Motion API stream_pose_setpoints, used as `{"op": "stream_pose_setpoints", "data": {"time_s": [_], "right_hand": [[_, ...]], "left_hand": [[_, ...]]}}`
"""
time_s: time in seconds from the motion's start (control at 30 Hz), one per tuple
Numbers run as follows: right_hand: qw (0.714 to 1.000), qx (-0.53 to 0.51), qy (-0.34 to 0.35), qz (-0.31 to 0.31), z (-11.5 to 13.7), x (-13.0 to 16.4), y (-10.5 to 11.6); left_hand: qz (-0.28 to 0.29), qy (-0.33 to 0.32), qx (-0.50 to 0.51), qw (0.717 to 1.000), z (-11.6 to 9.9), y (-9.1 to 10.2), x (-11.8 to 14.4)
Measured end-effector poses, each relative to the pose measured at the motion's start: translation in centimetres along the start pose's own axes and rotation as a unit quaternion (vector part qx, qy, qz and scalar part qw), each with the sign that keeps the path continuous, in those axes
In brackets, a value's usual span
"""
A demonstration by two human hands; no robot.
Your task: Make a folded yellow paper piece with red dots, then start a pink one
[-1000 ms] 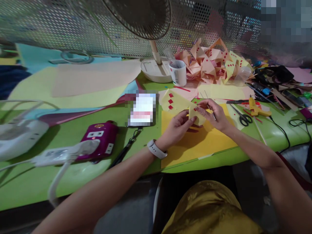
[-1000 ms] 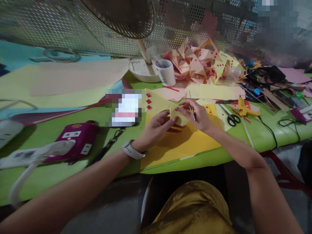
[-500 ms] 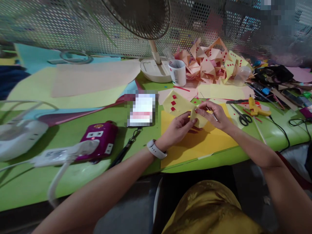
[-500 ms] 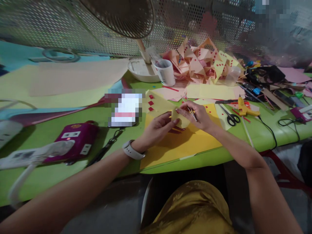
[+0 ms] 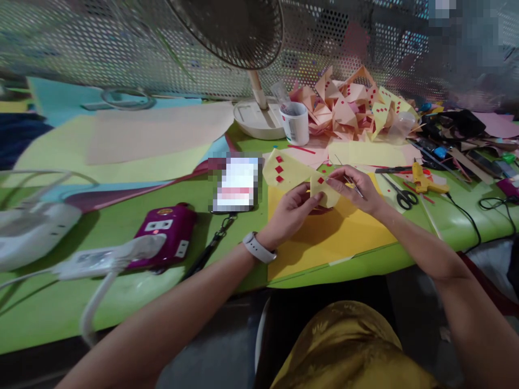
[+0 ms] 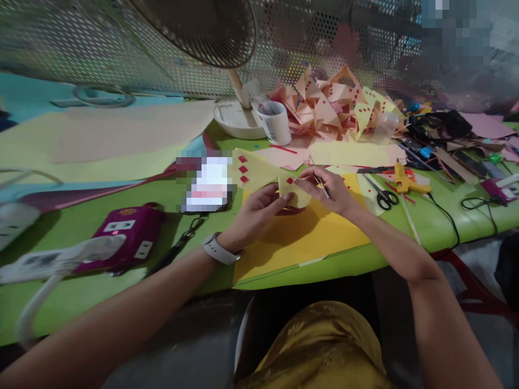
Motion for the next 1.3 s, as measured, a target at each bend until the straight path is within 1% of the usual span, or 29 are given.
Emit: {"op": "stream_pose_setpoints", "data": {"time_s": [0.1, 0.2, 0.33, 0.47, 0.63, 0.77, 0.9, 1.0, 1.13, 1.2, 1.3], "right_hand": [[1.0, 0.007, 0.01, 0.01, 0.1, 0.0, -0.1], [1.0, -0.016, 0.022, 0.005, -0.3, 0.0, -0.2], [0.999, -0.034, 0.022, 0.008, -1.0, 0.0, -1.0], [0.998, -0.05, 0.033, 0.019, -0.9, 0.2, -1.8], [0.998, -0.04, 0.037, 0.037, -0.5, 0.3, -2.3], [0.999, -0.014, 0.04, 0.026, -0.4, 0.5, -2.3], [0.999, -0.027, 0.039, 0.027, -0.4, 0.5, -2.6], [0.998, -0.051, 0.03, 0.031, -0.6, 0.5, -2.6], [0.995, -0.086, -0.006, 0.043, -1.3, 0.2, -2.3], [0.994, -0.096, -0.023, 0.041, -1.7, 0.0, -1.9], [0.994, -0.101, -0.034, 0.024, -2.0, -0.3, -1.2]], "left_hand": [[-0.017, -0.03, -0.001, 0.999, -0.2, 0.1, 0.0], [-0.047, -0.058, 0.002, 0.997, -0.6, 0.3, 0.0], [-0.078, -0.063, 0.068, 0.993, -0.9, 0.4, -0.2], [-0.117, -0.05, 0.133, 0.983, -0.5, 0.8, -0.4], [-0.162, -0.054, 0.133, 0.976, 0.0, 1.4, -0.4], [-0.176, -0.074, 0.119, 0.974, -0.1, 1.7, -0.3], [-0.189, -0.093, 0.098, 0.973, -0.2, 1.9, -0.3], [-0.188, -0.093, 0.089, 0.974, -0.2, 1.9, -0.4], [-0.141, -0.075, 0.094, 0.983, -0.3, 1.6, -0.6], [-0.119, -0.05, 0.09, 0.988, -0.2, 1.5, -0.6], [-0.105, -0.001, 0.064, 0.992, 0.0, 1.6, -0.5]]}}
Point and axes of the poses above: each hand's wrist, its own x-axis away from the middle knuckle, its own y-axis out of the back of the hand, z = x × y, the point moved 6 cm from there along -x, towards the middle knuckle, and after that the axes turned 6 degrees about -y, right-handed, at the moved point
